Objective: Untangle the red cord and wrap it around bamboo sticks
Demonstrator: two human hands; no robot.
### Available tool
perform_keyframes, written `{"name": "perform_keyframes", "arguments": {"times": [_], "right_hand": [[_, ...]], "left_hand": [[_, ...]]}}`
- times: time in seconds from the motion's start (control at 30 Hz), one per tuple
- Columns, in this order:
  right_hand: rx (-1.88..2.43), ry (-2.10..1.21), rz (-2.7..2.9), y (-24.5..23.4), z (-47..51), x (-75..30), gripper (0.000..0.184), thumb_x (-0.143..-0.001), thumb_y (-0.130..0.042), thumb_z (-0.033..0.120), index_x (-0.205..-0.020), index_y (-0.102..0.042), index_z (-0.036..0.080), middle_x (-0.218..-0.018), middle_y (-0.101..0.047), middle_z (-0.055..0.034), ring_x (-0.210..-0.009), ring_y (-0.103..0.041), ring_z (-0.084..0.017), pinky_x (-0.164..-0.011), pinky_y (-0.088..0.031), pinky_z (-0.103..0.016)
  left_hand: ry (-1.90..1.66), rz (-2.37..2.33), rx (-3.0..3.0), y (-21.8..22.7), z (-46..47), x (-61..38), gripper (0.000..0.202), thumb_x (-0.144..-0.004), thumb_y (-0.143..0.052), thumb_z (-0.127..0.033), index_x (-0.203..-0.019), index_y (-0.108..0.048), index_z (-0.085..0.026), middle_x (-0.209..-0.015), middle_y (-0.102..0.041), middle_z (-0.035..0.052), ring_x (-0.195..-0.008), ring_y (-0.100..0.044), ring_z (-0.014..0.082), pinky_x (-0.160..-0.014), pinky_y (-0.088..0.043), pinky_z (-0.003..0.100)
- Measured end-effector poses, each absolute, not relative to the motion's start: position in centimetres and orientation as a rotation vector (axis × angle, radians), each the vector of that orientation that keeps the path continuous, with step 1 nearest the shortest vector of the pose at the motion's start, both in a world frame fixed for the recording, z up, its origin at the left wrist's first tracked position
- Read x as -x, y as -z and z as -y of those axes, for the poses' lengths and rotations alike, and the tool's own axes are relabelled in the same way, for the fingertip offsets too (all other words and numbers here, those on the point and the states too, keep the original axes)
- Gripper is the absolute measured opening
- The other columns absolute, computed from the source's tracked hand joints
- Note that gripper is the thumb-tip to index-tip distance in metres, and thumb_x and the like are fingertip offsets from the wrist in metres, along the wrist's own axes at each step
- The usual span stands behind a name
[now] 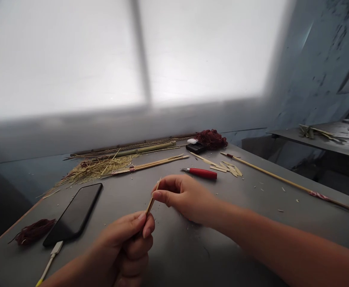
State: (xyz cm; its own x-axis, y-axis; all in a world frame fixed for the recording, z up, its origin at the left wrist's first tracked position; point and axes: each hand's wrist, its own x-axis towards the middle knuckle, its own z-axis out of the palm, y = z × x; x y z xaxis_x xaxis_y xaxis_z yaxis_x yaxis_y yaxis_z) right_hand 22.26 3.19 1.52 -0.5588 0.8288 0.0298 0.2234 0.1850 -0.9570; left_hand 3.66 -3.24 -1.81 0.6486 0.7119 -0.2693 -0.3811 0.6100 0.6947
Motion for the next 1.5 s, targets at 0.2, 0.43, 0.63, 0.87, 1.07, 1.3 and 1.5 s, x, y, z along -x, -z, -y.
{"name": "perform_keyframes", "arguments": {"times": [0.2,0.43,0.63,0.87,1.07,1.3,1.5], "right_hand": [[0.831,-1.416,1.821,-1.2,-2.1,-22.0,0.040,-0.081,-0.073,0.053,-0.076,-0.060,0.016,-0.060,-0.045,0.0061,-0.051,-0.033,-0.006,-0.047,-0.027,-0.021],[0.613,-1.741,1.701,-0.9,-1.5,-21.7,0.039,-0.082,-0.074,0.049,-0.074,-0.053,0.017,-0.059,-0.057,0.0040,-0.050,-0.058,-0.011,-0.053,-0.044,-0.024],[0.634,-1.658,1.734,-0.6,-1.4,-21.6,0.035,-0.083,-0.075,0.045,-0.074,-0.059,0.016,-0.061,-0.062,0.0018,-0.060,-0.058,-0.010,-0.060,-0.044,-0.023],[0.574,-1.665,1.738,-0.7,-1.7,-21.5,0.028,-0.084,-0.076,0.038,-0.076,-0.059,0.017,-0.066,-0.067,0.0011,-0.068,-0.062,-0.012,-0.067,-0.047,-0.024],[0.674,-1.613,1.723,-1.5,-1.9,-21.9,0.027,-0.080,-0.080,0.035,-0.078,-0.059,0.017,-0.065,-0.063,0.0046,-0.058,-0.050,-0.007,-0.061,-0.042,-0.021],[0.734,-1.600,1.774,-1.9,-1.9,-22.3,0.022,-0.077,-0.080,0.036,-0.077,-0.067,0.017,-0.076,-0.067,0.0001,-0.069,-0.055,-0.011,-0.064,-0.041,-0.024],[0.813,-1.660,1.700,-1.3,-1.5,-22.2,0.027,-0.066,-0.086,0.034,-0.073,-0.067,0.015,-0.071,-0.061,-0.0001,-0.069,-0.051,-0.013,-0.062,-0.038,-0.024]], "left_hand": [[-0.571,-0.413,-0.667,2.2,2.9,-3.8,0.039,-0.079,-0.072,-0.055,-0.080,-0.063,-0.017,-0.045,-0.031,-0.0112,-0.034,-0.017,0.0028,-0.035,-0.018,0.015],[-0.780,-0.540,-0.689,2.4,2.7,-4.8,0.058,-0.070,-0.073,-0.066,-0.088,-0.067,-0.012,-0.080,-0.065,0.0053,-0.066,-0.056,0.0128,-0.071,-0.052,0.030],[-0.818,-0.489,-0.767,2.3,2.9,-5.2,0.046,-0.076,-0.071,-0.060,-0.077,-0.062,-0.015,-0.053,-0.057,-0.0024,-0.047,-0.051,0.0101,-0.060,-0.051,0.027],[-0.730,-0.485,-0.607,0.8,3.6,-4.4,0.032,-0.076,-0.078,-0.043,-0.077,-0.058,-0.018,-0.048,-0.033,-0.0122,-0.038,-0.014,0.0020,-0.034,-0.024,0.010],[-0.779,-0.541,-0.621,0.6,3.8,-4.2,0.026,-0.078,-0.074,-0.041,-0.081,-0.061,-0.018,-0.050,-0.033,-0.0113,-0.040,-0.013,0.0024,-0.034,-0.014,0.011],[-0.809,-0.597,-0.644,-0.1,4.1,-4.2,0.023,-0.082,-0.069,-0.040,-0.076,-0.057,-0.021,-0.045,-0.035,-0.0105,-0.039,-0.011,0.0041,-0.034,-0.011,0.013],[-0.877,-0.658,-0.616,-0.7,4.6,-4.5,0.033,-0.082,-0.073,-0.037,-0.069,-0.046,-0.023,-0.045,-0.036,-0.0099,-0.040,-0.011,0.0041,-0.035,-0.011,0.014]]}}
